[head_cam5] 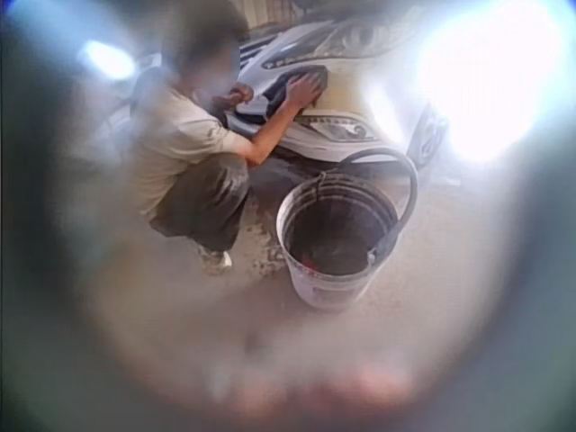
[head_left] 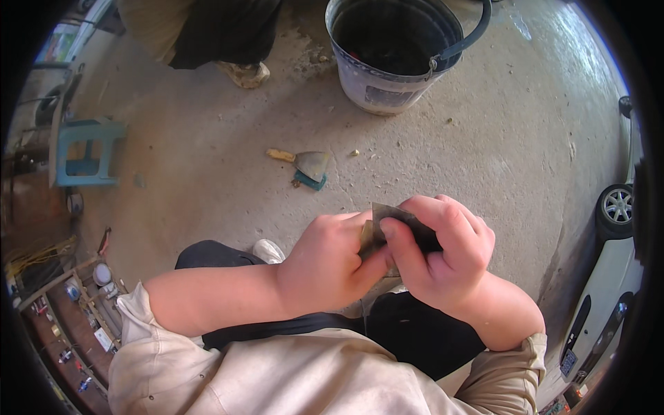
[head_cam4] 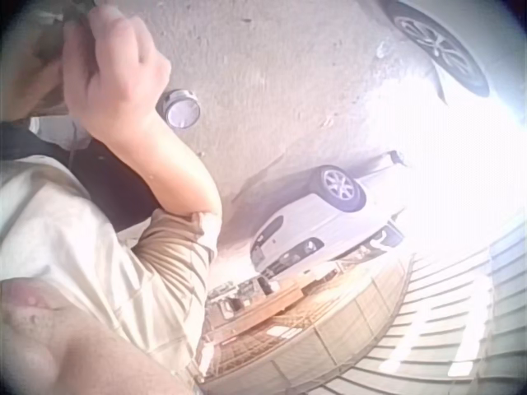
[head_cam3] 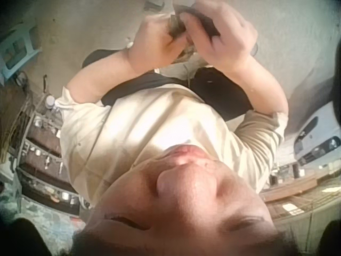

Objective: The person sits on the floor and repeatedly rubs a small rectangular metal piece with a sanding block held in the other hand. The person rotates the metal piece to sand different edges and surfaces. Another person is visible in the background working on a car.

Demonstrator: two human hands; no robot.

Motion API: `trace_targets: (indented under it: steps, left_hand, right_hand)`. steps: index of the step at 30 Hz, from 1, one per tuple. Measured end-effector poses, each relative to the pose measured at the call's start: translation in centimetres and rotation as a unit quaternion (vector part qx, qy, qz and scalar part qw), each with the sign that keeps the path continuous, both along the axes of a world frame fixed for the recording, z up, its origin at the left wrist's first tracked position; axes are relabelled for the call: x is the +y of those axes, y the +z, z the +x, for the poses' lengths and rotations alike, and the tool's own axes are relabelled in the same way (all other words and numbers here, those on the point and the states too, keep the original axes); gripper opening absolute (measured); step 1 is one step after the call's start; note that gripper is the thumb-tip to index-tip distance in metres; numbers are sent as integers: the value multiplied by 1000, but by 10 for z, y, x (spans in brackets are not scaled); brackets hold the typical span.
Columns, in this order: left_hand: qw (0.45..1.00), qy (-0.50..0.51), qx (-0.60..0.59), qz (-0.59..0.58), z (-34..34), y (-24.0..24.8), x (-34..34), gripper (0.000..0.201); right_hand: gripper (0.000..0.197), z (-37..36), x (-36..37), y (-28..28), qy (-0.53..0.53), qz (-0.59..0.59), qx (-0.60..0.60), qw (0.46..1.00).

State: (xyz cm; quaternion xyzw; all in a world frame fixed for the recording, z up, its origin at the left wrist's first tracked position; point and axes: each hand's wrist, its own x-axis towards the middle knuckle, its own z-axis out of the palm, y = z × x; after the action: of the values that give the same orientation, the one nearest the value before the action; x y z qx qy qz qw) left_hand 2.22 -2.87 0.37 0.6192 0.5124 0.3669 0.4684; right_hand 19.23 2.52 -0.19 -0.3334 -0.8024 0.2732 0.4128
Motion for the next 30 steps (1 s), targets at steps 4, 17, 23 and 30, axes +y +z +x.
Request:
trace_targets:
  steps: [4, 17, 23, 30]
  left_hand:
    - [999, -24, 1, 23, -1, -6, -1, 12]
    - [998, 57, 27, 21, 1, 1, -5, 21]
    - [999, 29, -1, 14, 2, 4, -11, 17]
    - [999, -11, 30, 3, -3, 8, -11, 16]
  right_hand:
    - [22, 2, 2, 2, 39, -16, -16, 999]
    - [21, -6, -3, 8, -40, 65, 5, 997]
    - [20, -2, -11, 7, -24, 44, 1, 999]
    - [20, -2, -8, 6, 20, 7, -2, 1000]
